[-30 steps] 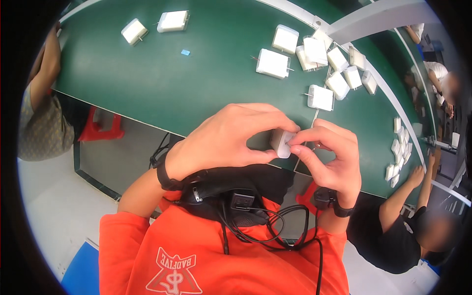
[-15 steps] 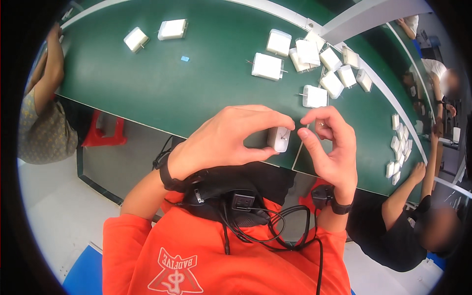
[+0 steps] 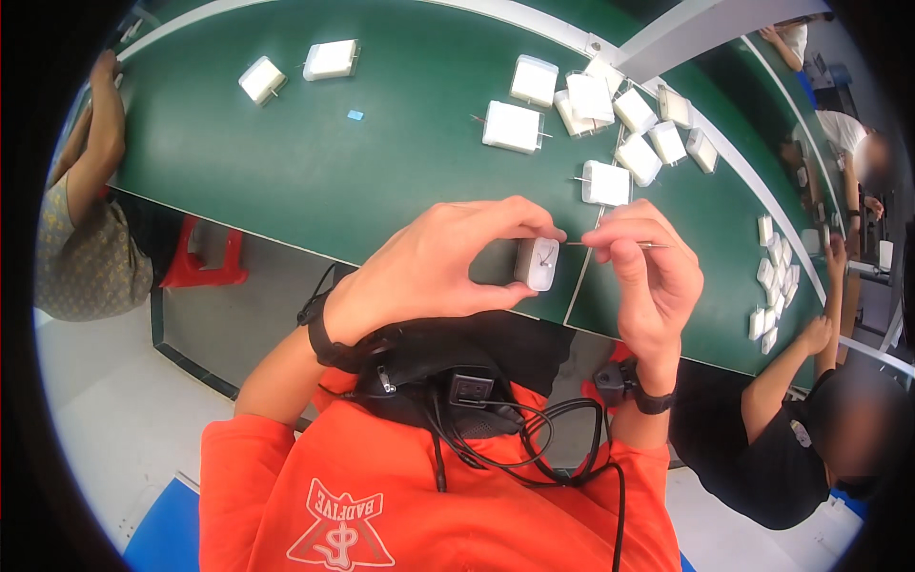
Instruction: Assembling small white plastic electronic housing units using a small manual alignment tool on an assembly line.
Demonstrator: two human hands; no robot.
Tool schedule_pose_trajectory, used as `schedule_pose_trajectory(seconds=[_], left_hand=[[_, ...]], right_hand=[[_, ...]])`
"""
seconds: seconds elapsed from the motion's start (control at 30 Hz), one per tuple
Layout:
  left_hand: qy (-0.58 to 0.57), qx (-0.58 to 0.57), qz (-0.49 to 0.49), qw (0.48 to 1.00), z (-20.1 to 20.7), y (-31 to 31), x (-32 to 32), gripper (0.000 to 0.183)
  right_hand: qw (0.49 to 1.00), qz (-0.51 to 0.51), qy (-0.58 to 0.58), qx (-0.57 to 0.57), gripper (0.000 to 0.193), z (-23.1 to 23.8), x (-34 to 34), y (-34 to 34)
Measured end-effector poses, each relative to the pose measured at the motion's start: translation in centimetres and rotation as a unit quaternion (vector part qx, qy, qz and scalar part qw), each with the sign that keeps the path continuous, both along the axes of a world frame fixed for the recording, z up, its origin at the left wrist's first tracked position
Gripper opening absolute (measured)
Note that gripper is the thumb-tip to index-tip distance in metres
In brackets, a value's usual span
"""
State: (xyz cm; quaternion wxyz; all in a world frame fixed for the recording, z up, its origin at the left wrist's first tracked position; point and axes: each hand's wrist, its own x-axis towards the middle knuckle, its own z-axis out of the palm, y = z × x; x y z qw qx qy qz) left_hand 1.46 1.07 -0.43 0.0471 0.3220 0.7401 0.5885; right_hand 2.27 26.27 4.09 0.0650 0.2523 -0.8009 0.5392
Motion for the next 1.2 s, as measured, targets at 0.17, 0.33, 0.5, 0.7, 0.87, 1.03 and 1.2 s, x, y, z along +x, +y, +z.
schedule_pose_trajectory(seconds=[0.17, 0.33, 0.5, 0.7, 0.87, 1.03, 1.2], left_hand=[[-0.003, 0.005, 0.001, 1.000, -0.2, 0.0, 0.0, 0.051], [0.001, 0.006, 0.008, 1.000, -0.1, 0.1, 0.1, 0.051], [0.008, 0.011, 0.009, 1.000, -0.3, 0.1, 0.1, 0.051], [-0.004, 0.010, 0.009, 1.000, -0.2, 0.0, 0.2, 0.051], [-0.002, 0.006, 0.007, 1.000, -0.3, 0.0, 0.1, 0.051], [0.011, 0.006, 0.004, 1.000, -0.3, 0.0, 0.0, 0.051], [0.013, -0.011, 0.003, 1.000, 0.1, -0.2, -0.2, 0.052]], right_hand=[[0.999, 0.023, -0.012, -0.027, 0.014, -0.8, -0.2, -0.2], [0.999, 0.038, 0.000, -0.027, 0.015, -1.4, -0.5, -0.2], [0.998, 0.049, 0.002, -0.027, 0.014, -1.3, -0.7, -0.4], [0.999, 0.011, -0.010, 0.033, 0.006, -0.2, -0.2, -0.8], [0.995, 0.012, 0.052, 0.080, 0.006, 0.3, -0.2, -1.1], [0.992, 0.018, 0.073, 0.099, 0.009, 0.7, -0.5, -1.2], [0.981, 0.015, 0.087, 0.175, 0.008, 1.1, -0.5, -2.3]])
